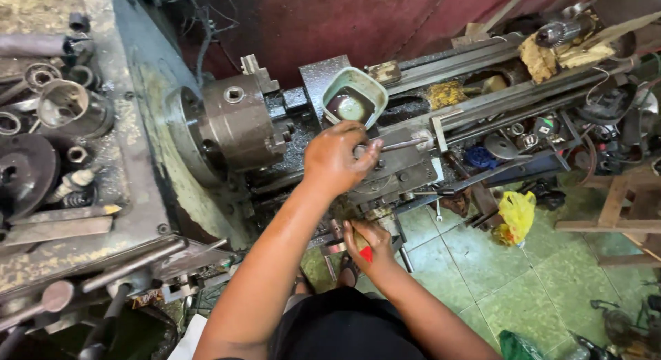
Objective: The person uses a brush to apply liquid from a container onto the metal lathe, scrubbing the chuck, carriage, and bed. They wipe away metal shavings and debris with their hands and the brush, cleaning the machine's surfaces.
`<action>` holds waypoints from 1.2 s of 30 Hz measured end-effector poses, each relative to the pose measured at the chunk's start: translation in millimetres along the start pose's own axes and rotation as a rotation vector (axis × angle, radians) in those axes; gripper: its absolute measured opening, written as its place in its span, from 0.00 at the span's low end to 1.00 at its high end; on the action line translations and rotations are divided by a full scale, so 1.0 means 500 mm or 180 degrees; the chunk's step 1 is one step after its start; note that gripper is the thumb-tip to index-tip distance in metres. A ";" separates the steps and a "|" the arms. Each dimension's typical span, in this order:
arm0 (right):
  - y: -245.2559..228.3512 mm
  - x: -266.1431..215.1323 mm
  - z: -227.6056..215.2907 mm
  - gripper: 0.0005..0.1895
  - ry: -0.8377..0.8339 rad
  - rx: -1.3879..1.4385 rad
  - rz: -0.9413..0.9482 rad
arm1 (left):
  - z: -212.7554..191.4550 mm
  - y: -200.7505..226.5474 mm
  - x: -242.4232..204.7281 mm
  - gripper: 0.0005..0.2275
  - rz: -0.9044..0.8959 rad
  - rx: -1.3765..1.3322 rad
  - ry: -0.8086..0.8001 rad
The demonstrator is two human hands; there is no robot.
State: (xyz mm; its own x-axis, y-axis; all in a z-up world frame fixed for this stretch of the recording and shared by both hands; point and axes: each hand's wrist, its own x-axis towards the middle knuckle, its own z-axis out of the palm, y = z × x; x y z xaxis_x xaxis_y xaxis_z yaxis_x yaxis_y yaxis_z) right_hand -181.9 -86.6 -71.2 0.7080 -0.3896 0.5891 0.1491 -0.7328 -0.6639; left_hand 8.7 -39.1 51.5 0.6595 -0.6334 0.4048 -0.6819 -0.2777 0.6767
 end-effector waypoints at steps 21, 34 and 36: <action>0.070 -0.049 0.165 0.31 -0.1210 -0.0471 0.0582 | -0.027 -0.016 0.002 0.20 -0.0153 -0.0309 -0.0528; -0.088 0.042 -0.077 0.07 -0.0164 -0.0507 -0.0361 | 0.014 -0.102 -0.086 0.26 -0.0321 -0.2378 0.0167; -0.084 0.039 -0.106 0.07 0.0036 -0.0648 -0.1115 | 0.042 -0.110 -0.134 0.28 -0.0820 -0.2496 0.1335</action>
State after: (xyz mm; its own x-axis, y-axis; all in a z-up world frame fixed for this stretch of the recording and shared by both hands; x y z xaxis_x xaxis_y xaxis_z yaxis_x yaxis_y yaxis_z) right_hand -210.9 -92.9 -7.6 0.6307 -0.1021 0.7693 0.2395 -0.9173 -0.3181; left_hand -4.9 3.6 -25.6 0.9260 -0.2641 0.2699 -0.1901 0.2917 0.9374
